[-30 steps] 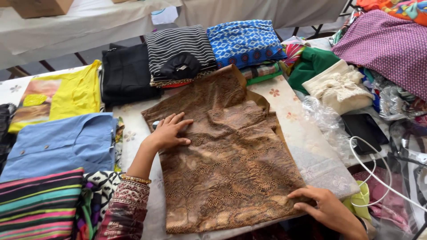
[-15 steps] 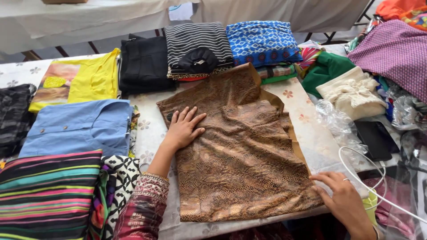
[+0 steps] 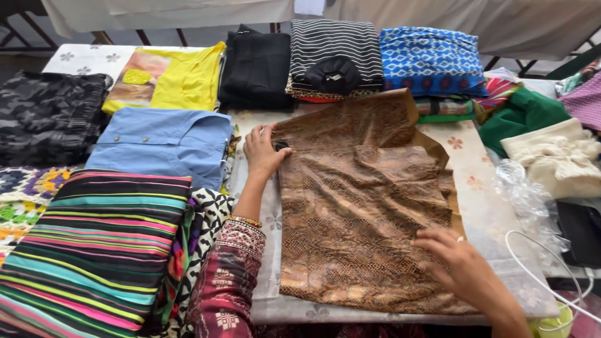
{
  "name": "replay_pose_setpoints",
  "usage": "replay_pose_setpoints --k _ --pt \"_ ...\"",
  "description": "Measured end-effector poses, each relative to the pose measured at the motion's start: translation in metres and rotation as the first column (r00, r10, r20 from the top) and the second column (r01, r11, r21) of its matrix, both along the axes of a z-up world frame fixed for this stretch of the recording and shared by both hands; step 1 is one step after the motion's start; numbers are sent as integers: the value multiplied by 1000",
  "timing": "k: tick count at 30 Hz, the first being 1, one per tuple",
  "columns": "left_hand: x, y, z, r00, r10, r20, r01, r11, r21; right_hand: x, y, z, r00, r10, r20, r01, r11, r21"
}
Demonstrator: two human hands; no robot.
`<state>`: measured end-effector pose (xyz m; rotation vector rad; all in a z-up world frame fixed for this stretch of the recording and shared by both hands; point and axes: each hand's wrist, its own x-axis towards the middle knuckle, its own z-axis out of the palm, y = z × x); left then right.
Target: The person folds a brown patterned skirt on a table, smoothing the fabric and aligning the edges before placing it on a stack. They then pick up a cream-colored skirt with tassels, fold it neatly, and add it to the pile. Finally, they pick up a green garment to begin folding it.
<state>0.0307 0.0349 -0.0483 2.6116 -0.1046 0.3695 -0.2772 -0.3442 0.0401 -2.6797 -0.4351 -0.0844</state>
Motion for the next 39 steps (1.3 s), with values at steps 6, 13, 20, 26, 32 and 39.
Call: replay_pose_setpoints --k 6,13,20,26,32,39 --pt "18 2 -15 999 40 6 -38 989 -141 119 6 44 973 6 230 -3 1000 -12" --pt "32 14 -25 988 7 -153 -72 903 -423 291 -9 34 919 -338 203 334 941 55" --pt "21 5 -8 990 71 -126 -101 963 -251 364 -33 -5 845 -472 251 498 866 -47" --pt "55 16 -9 995 67 -76 -95 873 -479 376 -56 30 885 -466 6 357 686 634" --pt "50 24 47 979 -31 204 180 610 -772 352 -88 46 942 -261 210 -24 574 818" --pt "-18 20 110 962 -227 152 260 933 -249 243 -100 54 971 -185 149 13 669 743"
